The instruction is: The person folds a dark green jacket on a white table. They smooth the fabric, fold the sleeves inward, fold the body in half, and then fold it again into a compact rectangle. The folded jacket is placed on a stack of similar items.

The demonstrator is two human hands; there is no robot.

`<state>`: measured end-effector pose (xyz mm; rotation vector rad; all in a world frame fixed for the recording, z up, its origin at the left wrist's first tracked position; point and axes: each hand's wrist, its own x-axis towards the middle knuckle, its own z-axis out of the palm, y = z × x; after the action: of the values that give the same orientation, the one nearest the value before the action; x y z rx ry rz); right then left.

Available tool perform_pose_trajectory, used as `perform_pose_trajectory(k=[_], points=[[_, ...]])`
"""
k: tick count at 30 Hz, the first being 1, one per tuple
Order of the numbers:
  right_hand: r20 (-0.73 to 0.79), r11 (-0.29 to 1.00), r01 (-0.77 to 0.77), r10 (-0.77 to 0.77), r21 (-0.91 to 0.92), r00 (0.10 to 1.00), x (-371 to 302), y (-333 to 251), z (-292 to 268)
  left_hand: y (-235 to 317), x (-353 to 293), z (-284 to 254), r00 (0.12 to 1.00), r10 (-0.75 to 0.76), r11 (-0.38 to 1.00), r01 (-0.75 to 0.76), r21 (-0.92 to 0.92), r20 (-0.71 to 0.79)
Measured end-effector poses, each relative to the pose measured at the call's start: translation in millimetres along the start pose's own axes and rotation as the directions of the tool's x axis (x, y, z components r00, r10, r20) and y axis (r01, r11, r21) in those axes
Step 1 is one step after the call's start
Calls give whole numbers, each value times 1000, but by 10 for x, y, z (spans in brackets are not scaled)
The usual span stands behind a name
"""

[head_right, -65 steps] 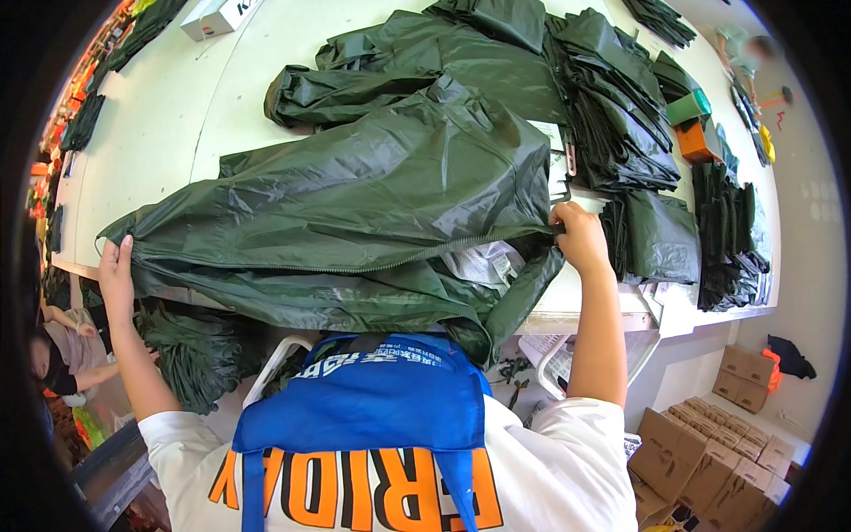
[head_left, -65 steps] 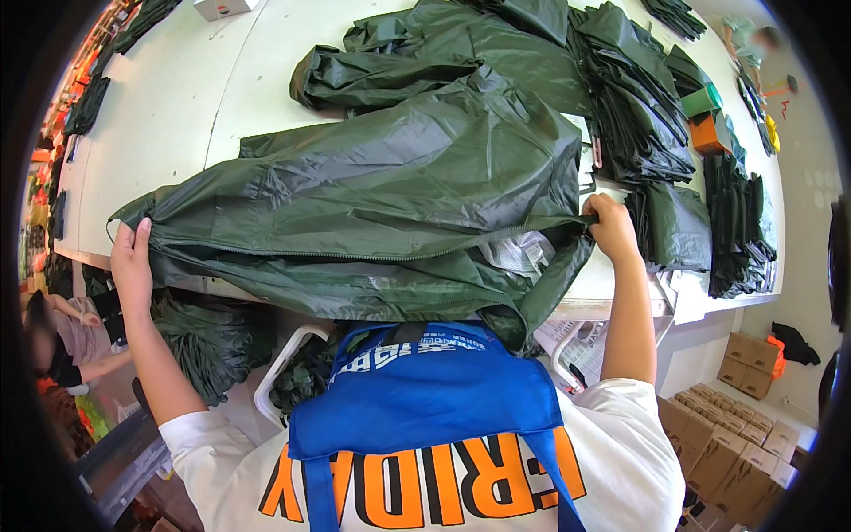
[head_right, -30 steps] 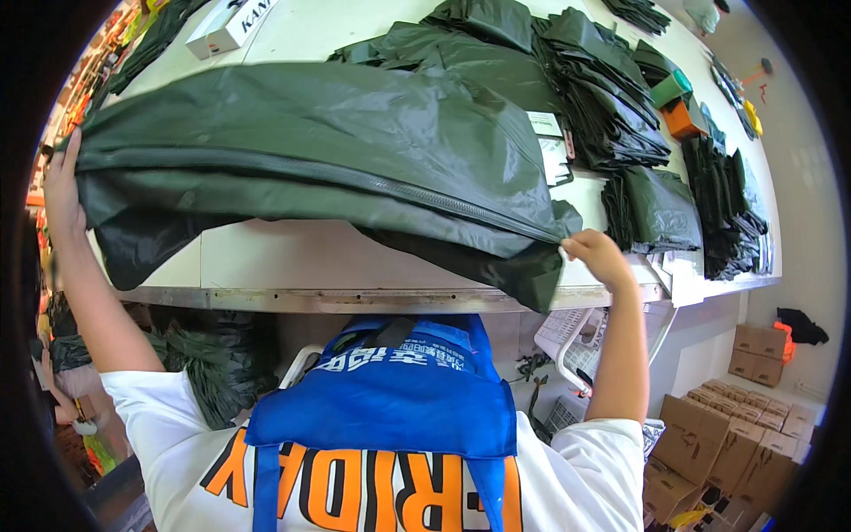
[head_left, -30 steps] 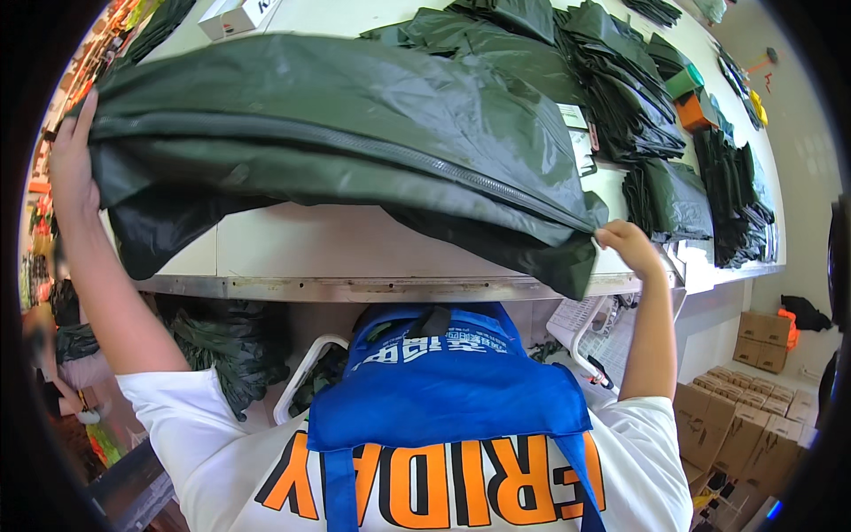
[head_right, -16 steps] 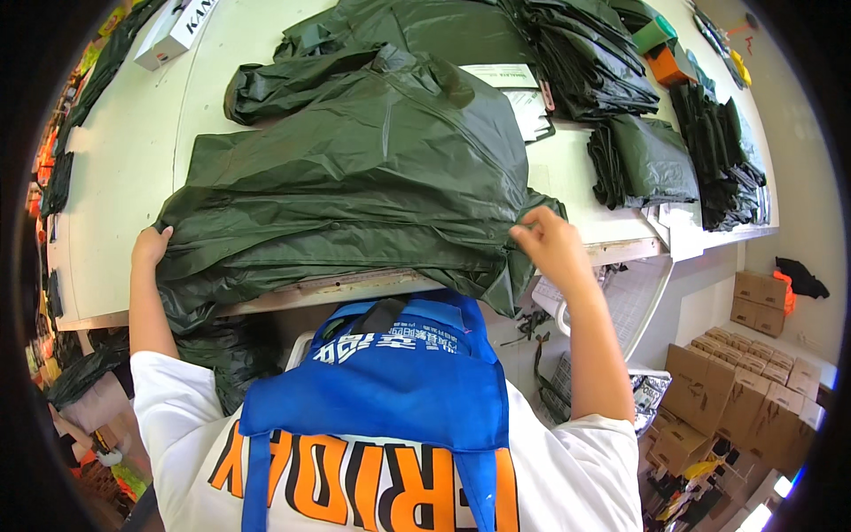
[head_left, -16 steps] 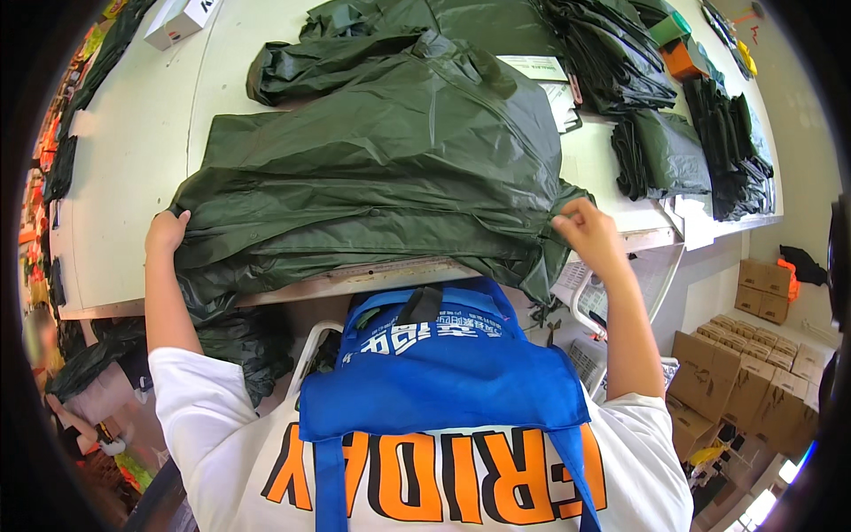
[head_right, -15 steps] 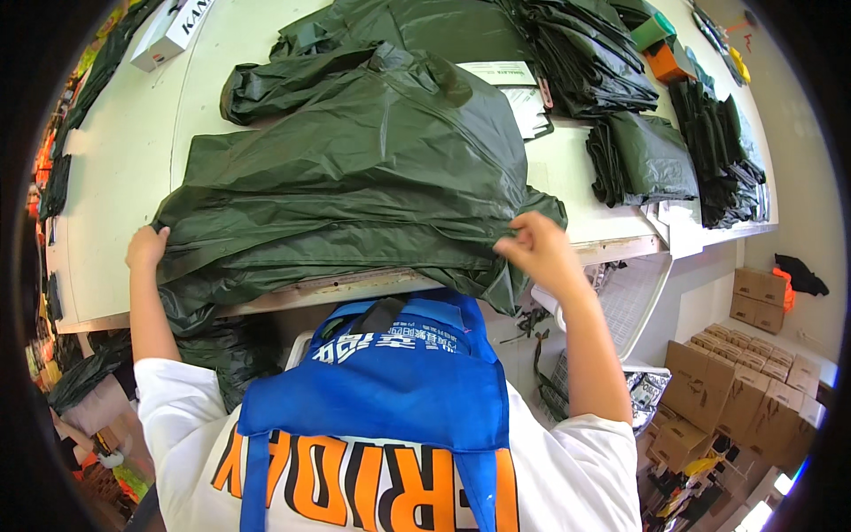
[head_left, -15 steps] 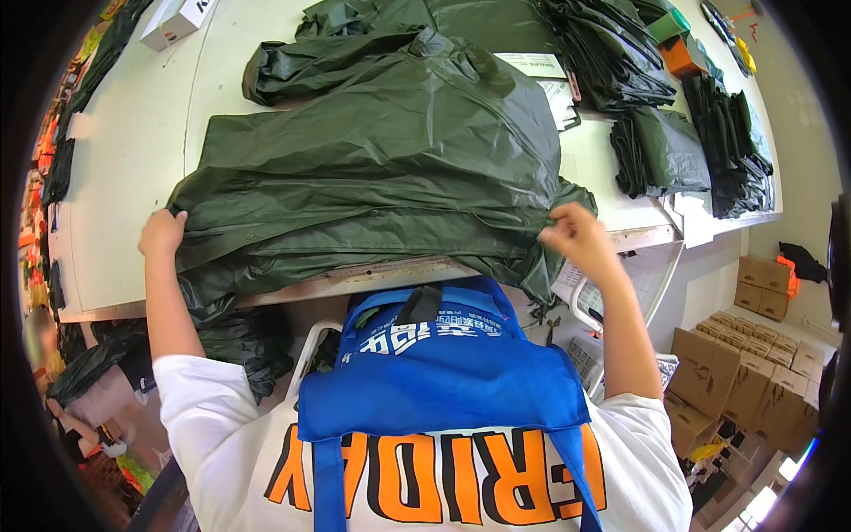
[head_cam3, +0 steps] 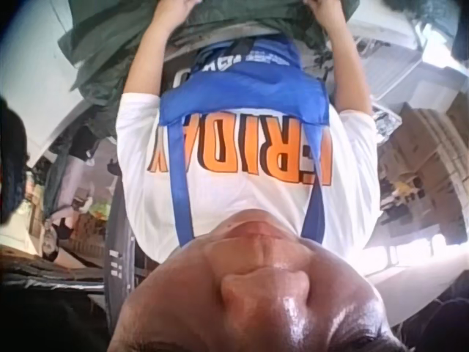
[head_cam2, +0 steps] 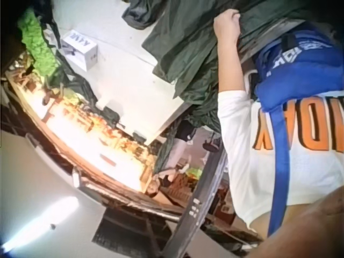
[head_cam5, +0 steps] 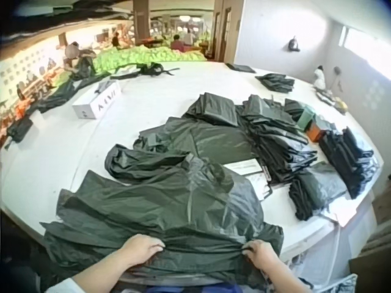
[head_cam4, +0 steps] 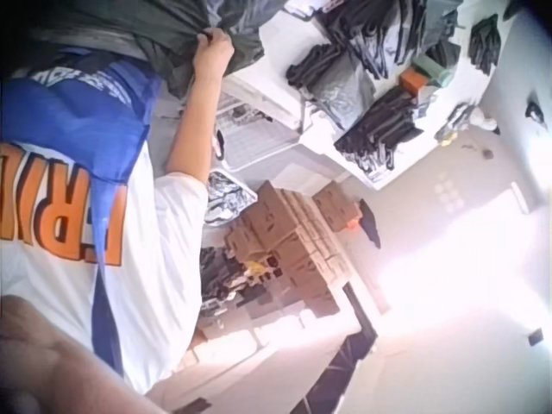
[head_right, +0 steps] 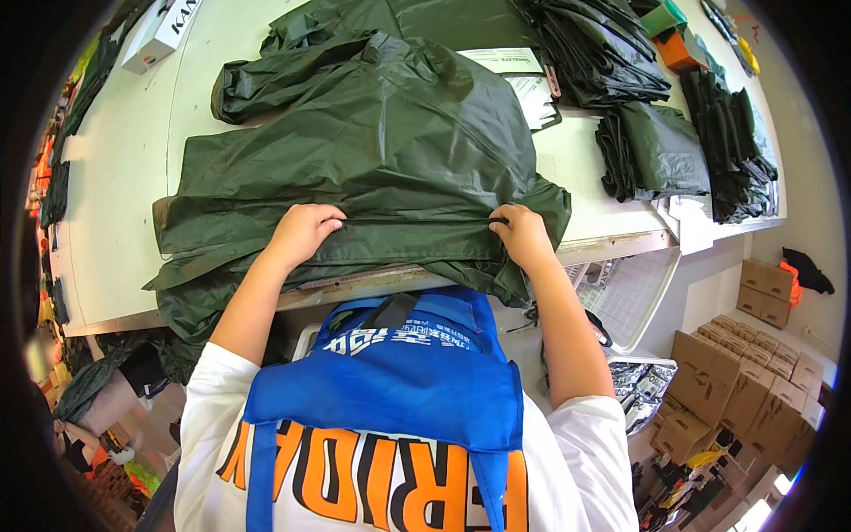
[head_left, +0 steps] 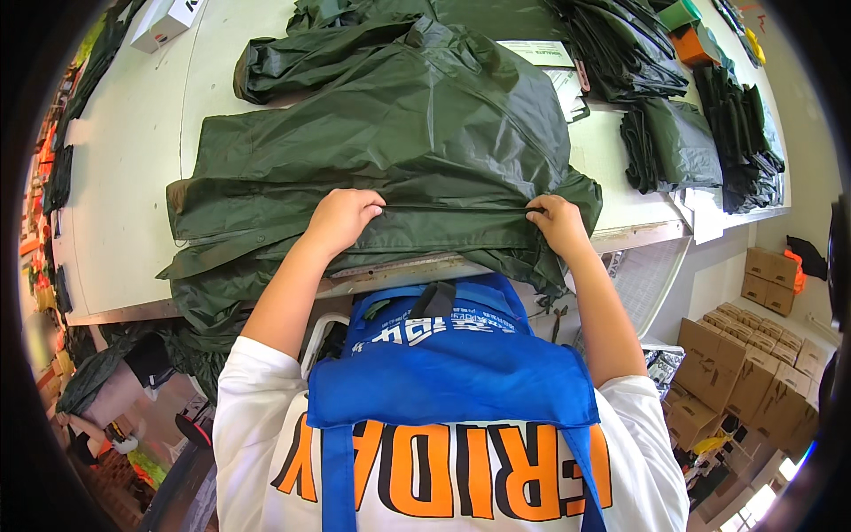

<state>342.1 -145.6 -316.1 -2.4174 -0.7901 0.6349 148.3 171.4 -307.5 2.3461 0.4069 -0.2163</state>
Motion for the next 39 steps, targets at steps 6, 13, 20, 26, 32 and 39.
perform_pose_trajectory(k=[6, 13, 20, 26, 32, 39], points=[[39, 989, -145, 144, 14, 989, 178, 13, -14, -44, 148, 167, 997, -67, 988, 61, 144, 37], [188, 978, -198, 184, 61, 965, 285, 110, -76, -84, 302, 123, 975, -150, 985, 133, 107, 163], [183, 982, -180, 166, 57, 969, 297, 172, -128, -199, -65, 171, 998, 55, 939, -52, 339, 2], [-116, 966, -225, 211, -129, 971, 311, 866, -776, -518, -1217, -324, 943, 18, 862, 154, 483, -333], [-325, 992, 31, -69, -123, 943, 292, -557, -262, -1244, -2099, -624, 811, -388, 905, 425, -15, -438], [235, 760, 633, -649, 149, 724, 355, -1985, 1473, -1691, -2050, -708, 747, -660, 524, 381, -762, -81]])
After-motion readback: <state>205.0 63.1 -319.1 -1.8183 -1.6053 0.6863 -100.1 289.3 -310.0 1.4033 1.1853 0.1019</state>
